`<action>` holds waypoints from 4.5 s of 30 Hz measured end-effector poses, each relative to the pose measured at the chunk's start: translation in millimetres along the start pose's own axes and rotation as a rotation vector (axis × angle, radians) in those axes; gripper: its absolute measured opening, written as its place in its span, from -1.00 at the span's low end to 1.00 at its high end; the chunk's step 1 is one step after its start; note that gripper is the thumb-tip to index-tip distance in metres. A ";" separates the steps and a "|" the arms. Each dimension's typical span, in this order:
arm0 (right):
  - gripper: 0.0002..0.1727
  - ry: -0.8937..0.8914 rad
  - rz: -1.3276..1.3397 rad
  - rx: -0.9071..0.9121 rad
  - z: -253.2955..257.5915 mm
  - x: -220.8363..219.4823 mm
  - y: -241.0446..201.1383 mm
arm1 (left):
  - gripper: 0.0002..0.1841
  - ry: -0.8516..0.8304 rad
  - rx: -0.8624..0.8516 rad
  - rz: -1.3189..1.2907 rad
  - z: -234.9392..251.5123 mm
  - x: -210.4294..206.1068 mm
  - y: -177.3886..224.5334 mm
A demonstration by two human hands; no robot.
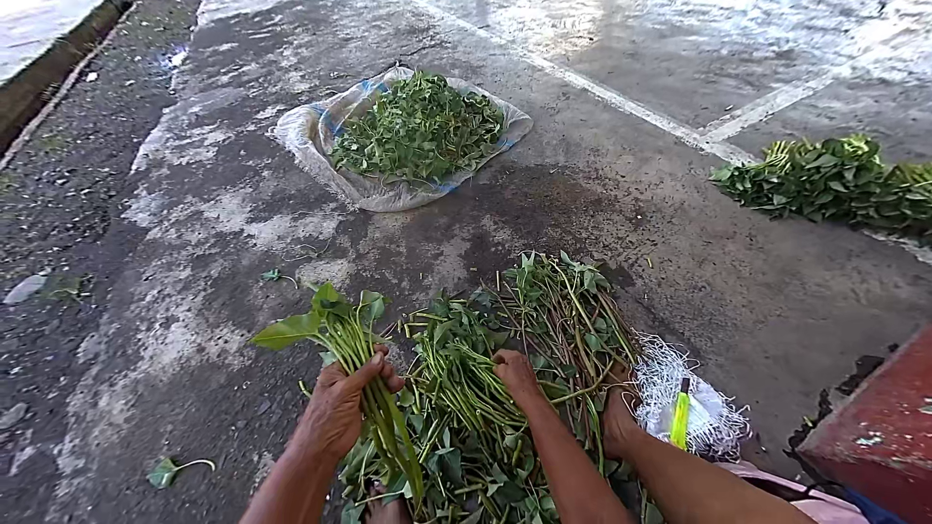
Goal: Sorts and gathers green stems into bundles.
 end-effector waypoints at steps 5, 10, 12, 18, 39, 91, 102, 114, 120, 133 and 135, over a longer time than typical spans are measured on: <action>-0.69 0.090 0.612 0.014 -5.2 28.3 -40.9 | -0.87 0.089 0.069 -0.022 -0.4 3.0 -5.2; -0.76 0.058 0.868 0.084 -36.5 26.6 -99.5 | -0.88 0.168 0.059 -0.117 3.1 9.1 -11.9; -0.77 0.067 0.902 0.115 -48.4 23.3 -113.6 | -0.88 0.181 0.060 -0.125 2.8 8.3 -13.7; -0.77 0.105 0.965 0.260 -84.8 26.4 -149.8 | -0.89 0.183 0.102 -0.124 0.8 2.0 -22.1; -0.86 0.153 0.925 0.516 -93.2 44.6 -157.7 | -0.88 0.015 0.081 0.027 -5.2 -6.5 -30.6; -0.84 -0.216 1.383 0.102 -88.5 -12.8 -143.0 | -0.89 0.146 -0.024 -0.123 -0.2 5.2 -24.8; -0.82 -0.387 1.237 0.131 -93.0 -13.7 -147.6 | -0.74 -0.103 -0.135 -0.124 -4.7 -7.2 -17.6; -0.57 -0.014 1.003 0.274 -81.4 -3.3 -134.8 | -0.86 0.129 -0.108 -0.186 -2.4 9.2 -8.0; -0.78 -0.291 0.545 0.051 -66.9 -49.4 -111.7 | -0.85 0.208 -0.258 -0.150 -4.4 20.5 3.6; -0.47 -0.129 -0.251 -0.060 -16.9 -75.4 21.4 | -0.80 0.207 -0.162 -0.052 -3.0 33.6 13.9; -0.42 -0.168 -0.304 -0.071 -15.5 -80.5 40.5 | -0.80 0.150 -0.106 -0.068 -0.8 26.6 4.4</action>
Point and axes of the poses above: each hand's wrist, its own z-axis towards the middle knuckle, its own x-axis out of the back of the hand, y = z × x, the point moved 9 cm from there along z, towards the middle knuckle, and after that the axes turned 11 degrees about y, right-handed, at the moved point
